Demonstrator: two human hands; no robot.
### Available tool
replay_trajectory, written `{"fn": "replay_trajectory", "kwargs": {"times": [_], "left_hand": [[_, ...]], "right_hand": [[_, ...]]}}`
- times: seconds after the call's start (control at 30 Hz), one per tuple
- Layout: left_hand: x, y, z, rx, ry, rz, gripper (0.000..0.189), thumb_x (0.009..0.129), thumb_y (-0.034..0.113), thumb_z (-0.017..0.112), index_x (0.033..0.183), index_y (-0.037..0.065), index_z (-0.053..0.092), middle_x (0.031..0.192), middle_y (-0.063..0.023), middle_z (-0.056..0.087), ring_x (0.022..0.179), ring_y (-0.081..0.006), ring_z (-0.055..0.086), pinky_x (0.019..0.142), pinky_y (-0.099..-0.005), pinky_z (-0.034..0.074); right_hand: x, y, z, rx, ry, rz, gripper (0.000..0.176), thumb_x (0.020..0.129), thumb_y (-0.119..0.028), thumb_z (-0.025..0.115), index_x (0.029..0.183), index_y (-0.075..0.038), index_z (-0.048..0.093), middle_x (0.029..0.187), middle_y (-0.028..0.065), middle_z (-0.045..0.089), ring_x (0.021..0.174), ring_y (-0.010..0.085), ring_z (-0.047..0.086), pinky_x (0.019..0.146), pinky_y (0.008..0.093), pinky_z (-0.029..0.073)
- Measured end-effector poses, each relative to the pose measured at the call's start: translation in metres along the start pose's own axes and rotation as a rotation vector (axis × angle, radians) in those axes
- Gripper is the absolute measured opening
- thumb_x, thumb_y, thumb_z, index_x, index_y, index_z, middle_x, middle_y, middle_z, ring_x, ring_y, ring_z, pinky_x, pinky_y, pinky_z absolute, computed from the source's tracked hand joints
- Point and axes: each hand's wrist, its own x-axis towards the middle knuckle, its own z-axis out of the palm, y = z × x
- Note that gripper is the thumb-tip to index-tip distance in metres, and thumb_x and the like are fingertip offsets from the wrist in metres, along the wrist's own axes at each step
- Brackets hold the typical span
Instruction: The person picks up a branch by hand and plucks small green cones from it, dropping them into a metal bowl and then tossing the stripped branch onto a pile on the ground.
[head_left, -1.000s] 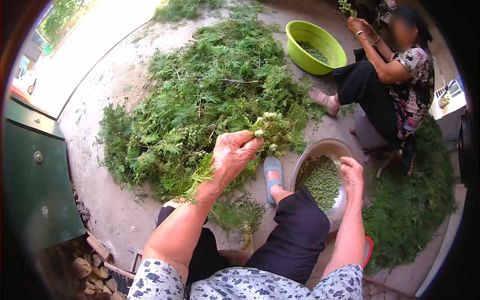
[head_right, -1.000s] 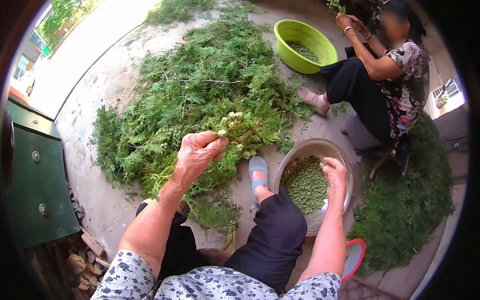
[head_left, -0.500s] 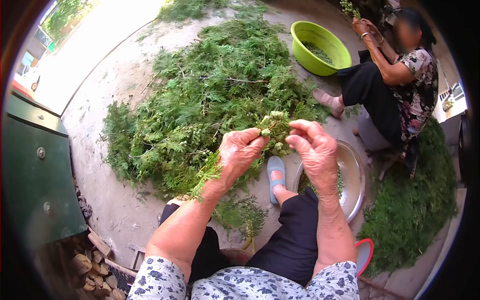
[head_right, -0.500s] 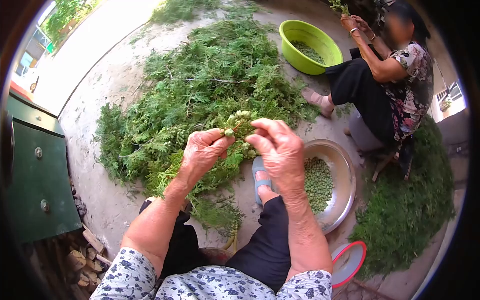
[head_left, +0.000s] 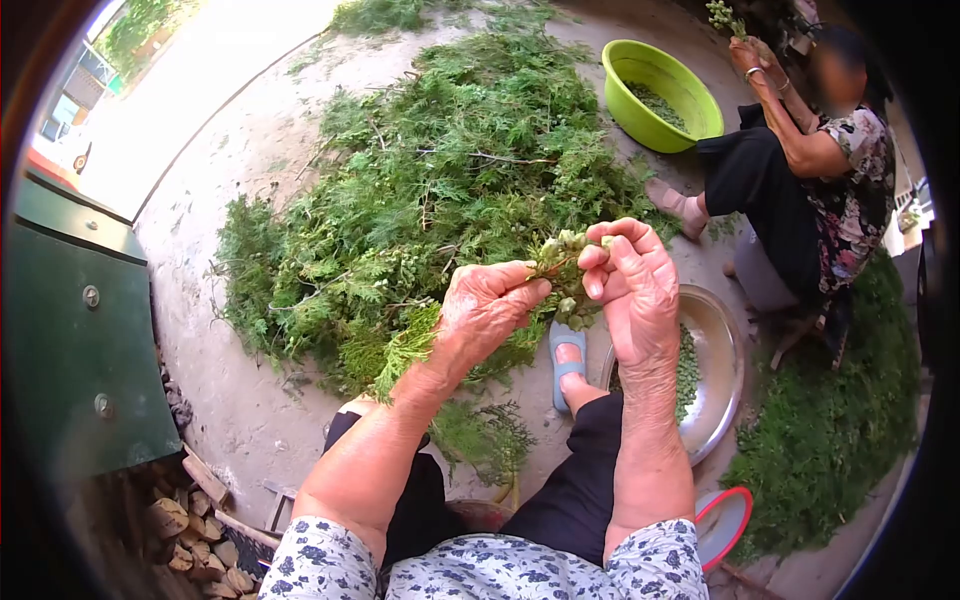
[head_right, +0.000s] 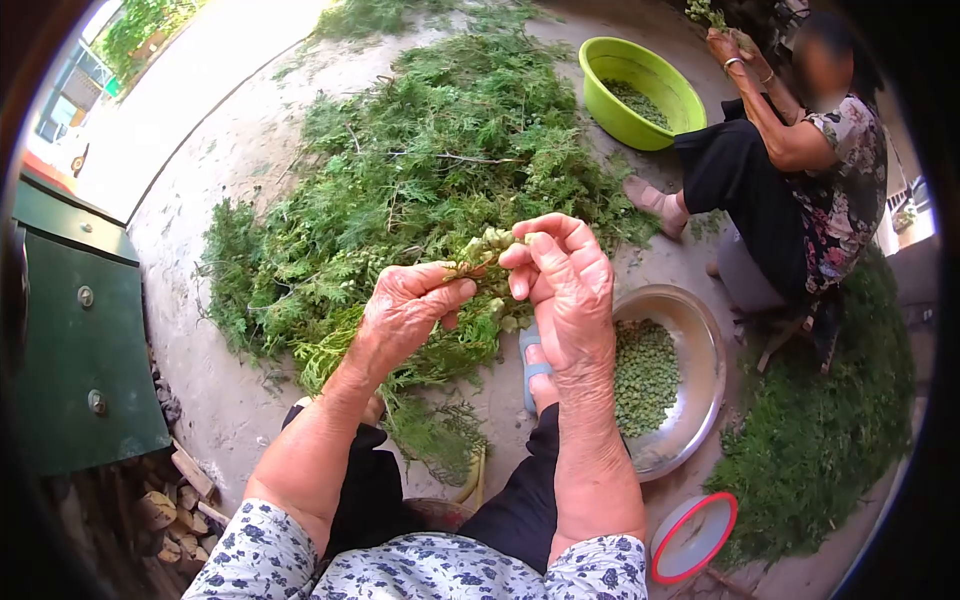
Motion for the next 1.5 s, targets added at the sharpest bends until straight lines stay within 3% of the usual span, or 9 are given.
{"fn": "replay_trajectory", "kwargs": {"times": [0.13,0.3,0.4,0.63,0.87,0.93,1.13,1.4,1.5], "left_hand": [[0.0,0.003,-0.004,0.18,-0.087,0.008,0.02,0.083,0.018,0.064,0.098,0.005,0.067,0.059,0.0032,0.053,0.053,-0.004,0.047,0.047,-0.021,0.038],[0.0,-0.001,-0.009,0.12,-0.211,-0.037,0.017,0.083,0.019,0.065,0.088,0.003,0.067,0.057,0.0041,0.052,0.053,-0.0034,0.046,0.048,-0.0215,0.037],[0.001,0.005,-0.013,0.201,-0.281,-0.039,0.016,0.082,0.018,0.065,0.085,0.002,0.066,0.058,0.0035,0.053,0.054,-0.0036,0.047,0.049,-0.0214,0.038],[0.001,0.002,-0.012,0.226,-0.317,-0.021,0.016,0.082,0.018,0.066,0.086,0.003,0.067,0.058,0.0029,0.054,0.054,-0.0039,0.048,0.05,-0.0223,0.04],[-0.001,0.007,-0.003,0.152,-0.253,-0.08,0.02,0.082,0.017,0.066,0.096,0.004,0.067,0.059,0.0025,0.055,0.054,-0.0053,0.049,0.05,-0.022,0.041],[-0.002,-0.001,-0.001,0.118,-0.256,-0.073,0.021,0.082,0.017,0.065,0.098,0.004,0.067,0.06,0.0023,0.055,0.054,-0.0053,0.049,0.05,-0.0218,0.041],[-0.002,0.01,-0.009,0.118,-0.087,-0.082,0.018,0.083,0.021,0.064,0.087,0.004,0.067,0.055,0.0024,0.053,0.051,-0.0047,0.046,0.047,-0.02,0.036],[0.002,-0.009,-0.011,0.178,0.009,0.12,0.023,0.083,0.026,0.063,0.076,0.004,0.065,0.054,0.0012,0.055,0.053,-0.0061,0.047,0.051,-0.024,0.038],[0.001,-0.005,-0.01,0.141,0.055,0.163,0.025,0.085,0.026,0.061,0.073,0.004,0.065,0.057,0.0003,0.058,0.053,-0.0063,0.044,0.051,-0.0251,0.036]], "right_hand": [[0.008,-0.008,-0.03,0.085,-0.045,0.049,0.017,0.089,-0.016,0.057,0.099,-0.003,0.053,0.077,0.0013,0.053,0.062,0.0085,0.05,0.049,0.0212,0.04],[0.016,-0.008,-0.039,-0.816,-0.193,-0.161,0.042,0.086,-0.049,0.054,0.086,-0.007,0.061,0.062,-0.0072,0.04,0.055,0.0016,0.033,0.049,0.0177,0.023],[0.015,-0.006,-0.03,-0.982,-0.361,-0.275,0.037,0.084,-0.037,0.061,0.086,0.0,0.061,0.076,0.0072,0.058,0.071,0.015,0.054,0.066,0.0293,0.043],[0.008,-0.006,-0.023,-0.97,-0.465,-0.071,0.027,0.081,-0.028,0.065,0.08,-0.001,0.064,0.067,0.0076,0.059,0.062,0.0165,0.055,0.059,0.0297,0.044],[0.008,0.017,-0.028,-0.817,-0.136,-0.079,0.023,0.083,-0.022,0.065,0.073,-0.002,0.062,0.058,-0.0034,0.049,0.052,0.006,0.043,0.046,0.024,0.034],[0.015,0.014,-0.031,-0.447,0.099,0.048,0.023,0.085,-0.022,0.063,0.074,-0.004,0.057,0.054,-0.0061,0.043,0.045,0.0024,0.035,0.04,0.0195,0.028],[0.016,-0.012,-0.057,-0.088,0.196,0.091,0.03,0.085,-0.033,0.063,0.08,-0.004,0.056,0.053,-0.0056,0.04,0.037,0.0022,0.032,0.032,0.0172,0.023],[-0.002,-0.045,-0.183,-0.785,0.709,-0.025,0.026,0.082,-0.026,0.066,0.072,-0.003,0.058,0.055,-0.0041,0.044,0.04,0.0017,0.035,0.033,0.0168,0.024],[-0.027,-0.016,-0.279,-0.945,0.813,-0.068,0.012,0.073,-0.012,0.066,0.077,0.0,0.064,0.066,0.004,0.057,0.053,0.0122,0.051,0.048,0.0242,0.04]]}}
